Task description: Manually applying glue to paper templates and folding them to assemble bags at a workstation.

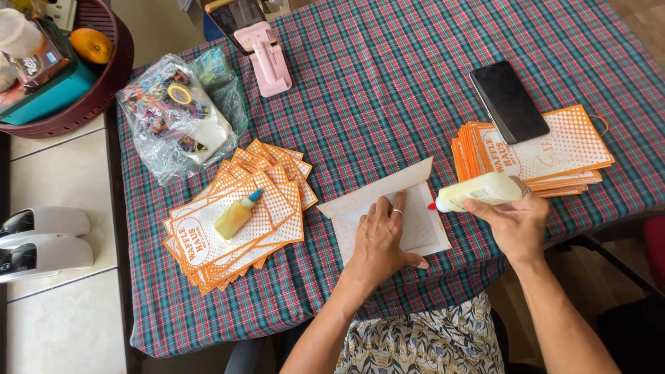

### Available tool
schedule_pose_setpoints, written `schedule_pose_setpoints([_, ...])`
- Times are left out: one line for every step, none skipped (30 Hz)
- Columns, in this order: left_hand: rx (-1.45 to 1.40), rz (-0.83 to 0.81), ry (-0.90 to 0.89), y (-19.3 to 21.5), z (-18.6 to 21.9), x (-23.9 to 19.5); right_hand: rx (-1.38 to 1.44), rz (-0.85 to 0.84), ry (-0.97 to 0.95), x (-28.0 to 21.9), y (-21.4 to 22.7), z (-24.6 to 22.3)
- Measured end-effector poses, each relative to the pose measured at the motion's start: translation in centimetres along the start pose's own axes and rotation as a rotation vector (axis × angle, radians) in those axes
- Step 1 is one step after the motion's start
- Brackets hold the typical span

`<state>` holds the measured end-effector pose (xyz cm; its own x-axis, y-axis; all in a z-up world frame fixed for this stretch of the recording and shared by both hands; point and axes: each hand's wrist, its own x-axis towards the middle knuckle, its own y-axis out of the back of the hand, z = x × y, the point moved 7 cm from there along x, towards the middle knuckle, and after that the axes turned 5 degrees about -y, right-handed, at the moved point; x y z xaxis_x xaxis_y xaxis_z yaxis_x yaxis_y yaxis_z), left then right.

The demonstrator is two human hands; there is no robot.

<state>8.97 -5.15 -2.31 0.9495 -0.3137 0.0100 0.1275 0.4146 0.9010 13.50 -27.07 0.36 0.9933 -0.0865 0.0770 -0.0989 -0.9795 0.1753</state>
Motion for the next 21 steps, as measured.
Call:
schedule_pose_setpoints([-0.004, -0.005, -0.001, 0.0, 0.0, -0.1, -0.004, 0.002, -0.005, -0.5, 0.6, 0.2])
schedule_pose_setpoints([-0.023, -0.007, -0.001, 0.0, 0.0, -0.1, -0.021, -0.02, 0.011, -1.0, 1.0, 0.3])
schedule_pose_setpoints([-0.042, -0.01, -0.001, 0.1, -0.1, -0.1, -0.038, -0.041, 0.027, -1.5, 1.4, 0.4])
schedule_pose_setpoints([-0.044, -0.012, -0.003, 0.1, -0.1, -0.1, -0.04, -0.04, 0.025, -1.7, 1.9, 0.3])
schedule_pose_setpoints([-0.047, -0.012, 0.0, 0.1, -0.1, -0.1, -0.045, -0.055, -0.007, -2.0, 2.3, 0.5])
schedule_pose_setpoints([-0.05, -0.012, 0.004, 0.1, -0.2, -0.1, -0.05, -0.071, -0.04, -2.4, 2.7, 0.7])
schedule_pose_setpoints([-0.053, -0.015, 0.004, 0.0, -0.2, -0.2, -0.052, -0.07, -0.043, -2.6, 3.1, 0.5])
schedule_pose_setpoints([-0.052, -0.016, 0.002, 0.0, -0.3, -0.1, -0.057, -0.097, -0.068, -2.8, 3.2, 0.5])
schedule_pose_setpoints([-0.051, -0.018, 0.0, 0.0, -0.4, -0.1, -0.062, -0.123, -0.094, -2.9, 3.4, 0.4])
schedule_pose_setpoints([-0.051, -0.017, 0.0, 0.2, -0.4, -0.1, -0.062, -0.123, -0.093, -3.0, 3.6, 0.6])
schedule_pose_setpoints([-0.108, 0.005, 0.0, 0.5, -0.4, -0.2, 0.021, -0.069, -0.104, -3.0, 4.2, 0.8])
schedule_pose_setpoints([-0.165, 0.027, 0.0, 0.9, -0.4, -0.2, 0.103, -0.016, -0.116, -3.1, 4.8, 1.0])
schedule_pose_setpoints([-0.165, 0.027, 0.001, 1.0, -0.4, -0.2, 0.104, -0.016, -0.116, -3.0, 4.9, 1.0])
schedule_pose_setpoints([-0.181, 0.047, 0.01, 1.3, -0.4, -0.2, 0.171, 0.009, -0.052, -3.0, 5.2, 0.6])
schedule_pose_setpoints([-0.196, 0.067, 0.019, 1.6, -0.4, -0.3, 0.238, 0.035, 0.012, -3.0, 5.5, 0.2])
schedule_pose_setpoints([-0.196, 0.068, 0.018, 1.4, -0.5, -0.2, 0.238, 0.035, 0.014, -3.2, 5.4, 0.8])
schedule_pose_setpoints([-0.175, 0.078, 0.019, 1.3, -0.5, -0.2, 0.227, 0.055, 0.001, -3.4, 5.4, 1.5])
schedule_pose_setpoints([-0.155, 0.087, 0.021, 1.2, -0.5, -0.2, 0.214, 0.075, -0.015, -3.7, 5.5, 2.3])
schedule_pose_setpoints([-0.155, 0.087, 0.022, 1.1, -0.5, -0.1, 0.214, 0.075, -0.015, -3.8, 5.3, 2.5])
schedule_pose_setpoints([-0.153, 0.092, 0.029, 1.1, -0.6, -0.1, 0.182, 0.074, -0.032, -3.9, 5.0, 2.9])
schedule_pose_setpoints([-0.151, 0.096, 0.037, 1.0, -0.6, -0.1, 0.15, 0.072, -0.048, -4.1, 4.7, 3.2])
